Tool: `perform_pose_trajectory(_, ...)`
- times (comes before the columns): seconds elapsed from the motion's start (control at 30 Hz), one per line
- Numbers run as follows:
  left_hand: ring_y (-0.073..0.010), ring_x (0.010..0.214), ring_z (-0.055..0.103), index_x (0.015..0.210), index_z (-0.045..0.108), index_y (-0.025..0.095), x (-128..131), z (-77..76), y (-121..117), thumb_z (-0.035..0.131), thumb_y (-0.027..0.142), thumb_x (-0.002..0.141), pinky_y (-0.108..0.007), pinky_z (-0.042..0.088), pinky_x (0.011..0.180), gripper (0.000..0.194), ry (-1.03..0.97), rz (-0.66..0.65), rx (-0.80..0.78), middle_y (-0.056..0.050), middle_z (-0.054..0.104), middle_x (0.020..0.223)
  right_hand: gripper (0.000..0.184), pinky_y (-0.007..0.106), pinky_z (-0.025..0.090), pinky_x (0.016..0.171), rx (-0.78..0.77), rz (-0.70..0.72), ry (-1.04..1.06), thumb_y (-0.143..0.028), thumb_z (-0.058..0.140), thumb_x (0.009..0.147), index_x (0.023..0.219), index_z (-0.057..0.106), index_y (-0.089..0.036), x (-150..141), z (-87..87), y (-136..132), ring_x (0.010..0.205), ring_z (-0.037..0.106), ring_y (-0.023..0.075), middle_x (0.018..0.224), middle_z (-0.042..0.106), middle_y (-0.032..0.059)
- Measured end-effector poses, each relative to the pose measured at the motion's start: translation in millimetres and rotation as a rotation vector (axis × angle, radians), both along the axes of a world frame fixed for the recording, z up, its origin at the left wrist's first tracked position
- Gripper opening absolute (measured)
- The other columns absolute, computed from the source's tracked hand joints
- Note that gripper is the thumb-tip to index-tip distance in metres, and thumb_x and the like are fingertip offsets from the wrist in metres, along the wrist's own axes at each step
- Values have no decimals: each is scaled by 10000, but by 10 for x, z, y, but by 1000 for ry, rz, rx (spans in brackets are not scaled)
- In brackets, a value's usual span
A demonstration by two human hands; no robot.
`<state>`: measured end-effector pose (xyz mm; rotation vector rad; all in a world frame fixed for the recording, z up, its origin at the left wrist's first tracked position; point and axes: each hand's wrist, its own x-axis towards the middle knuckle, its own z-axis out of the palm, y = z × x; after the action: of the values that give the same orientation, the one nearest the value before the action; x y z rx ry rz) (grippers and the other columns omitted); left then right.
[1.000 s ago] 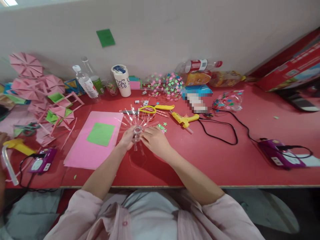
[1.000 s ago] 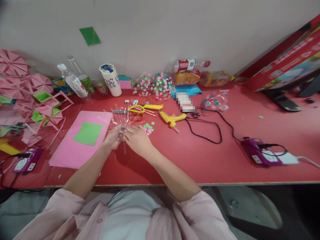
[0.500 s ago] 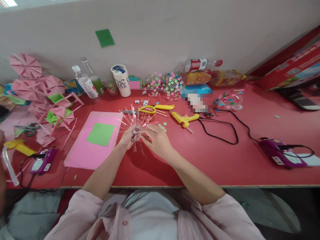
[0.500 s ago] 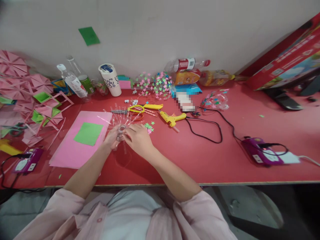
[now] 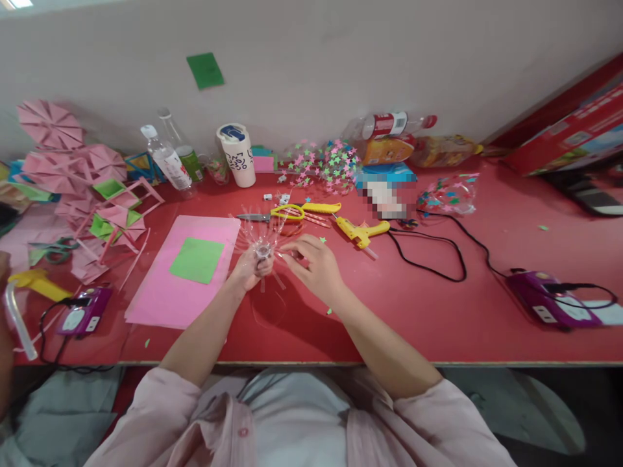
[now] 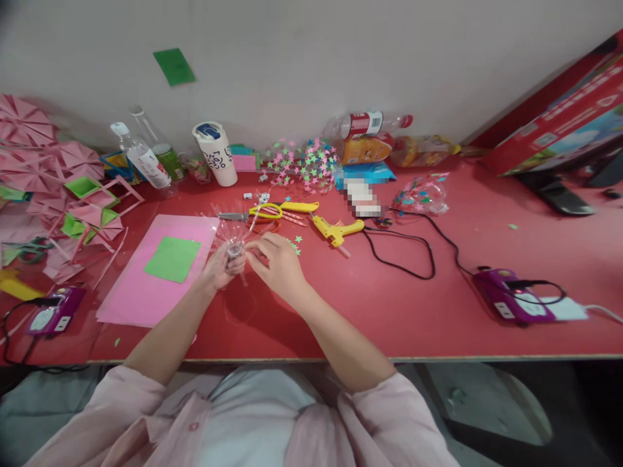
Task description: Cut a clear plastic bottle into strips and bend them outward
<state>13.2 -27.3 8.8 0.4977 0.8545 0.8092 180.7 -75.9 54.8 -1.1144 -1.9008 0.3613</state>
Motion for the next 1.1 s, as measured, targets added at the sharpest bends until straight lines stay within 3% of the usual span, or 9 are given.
perform_pose_trajectory(0.27, -29, 321, 183, 580, 431, 175, 17, -1, -20, 408, 318, 957, -136, 152, 343, 404, 10, -39, 25, 81, 257, 402, 178, 298, 475, 727, -25, 0, -2, -222, 546, 950, 971, 721, -207, -25, -21, -8, 763, 604, 179, 836, 655, 50)
perform_pose_trajectory(0.47, -16, 333, 247, 643, 468, 165, 45, -30, -35, 592, 268, 859, -127, 146, 358, 269, 22, 18, 57, 88, 341, 449, 156, 289, 476, 714, -67, -17, 16, -226, 559, 941, 980, 707, -195, -45, -14, -13, 741, 593, 170, 842, 654, 46)
perform_pose_trajectory(0.57, -13, 329, 271, 633, 459, 162, 54, -35, -37, 598, 256, 854, -123, 148, 354, 277, 29, 30, 55, 84, 366, 454, 142, 286, 471, 708, -74, -12, 39, -201, 565, 928, 973, 700, -197, -54, -4, -23, 721, 585, 162, 833, 647, 37)
perform_pose_trajectory(0.8, -22, 307, 261, 621, 450, 167, 43, -60, -33, 540, 257, 896, -117, 168, 340, 303, 39, 45, 27, 93, 330, 406, 86, 290, 441, 686, 41, 43, -17, -194, 593, 922, 901, 676, -191, -77, -41, -20, 723, 577, 169, 806, 652, 37)
perform_pose_trajectory(1.1, -10, 303, 247, 573, 399, 164, 66, 21, -45, 483, 229, 914, -111, 161, 338, 357, 9, 76, -11, 87, 334, 418, 169, 302, 402, 708, 142, 85, -207, -180, 563, 947, 823, 677, -166, -112, -108, -17, 748, 574, 186, 780, 666, 61)
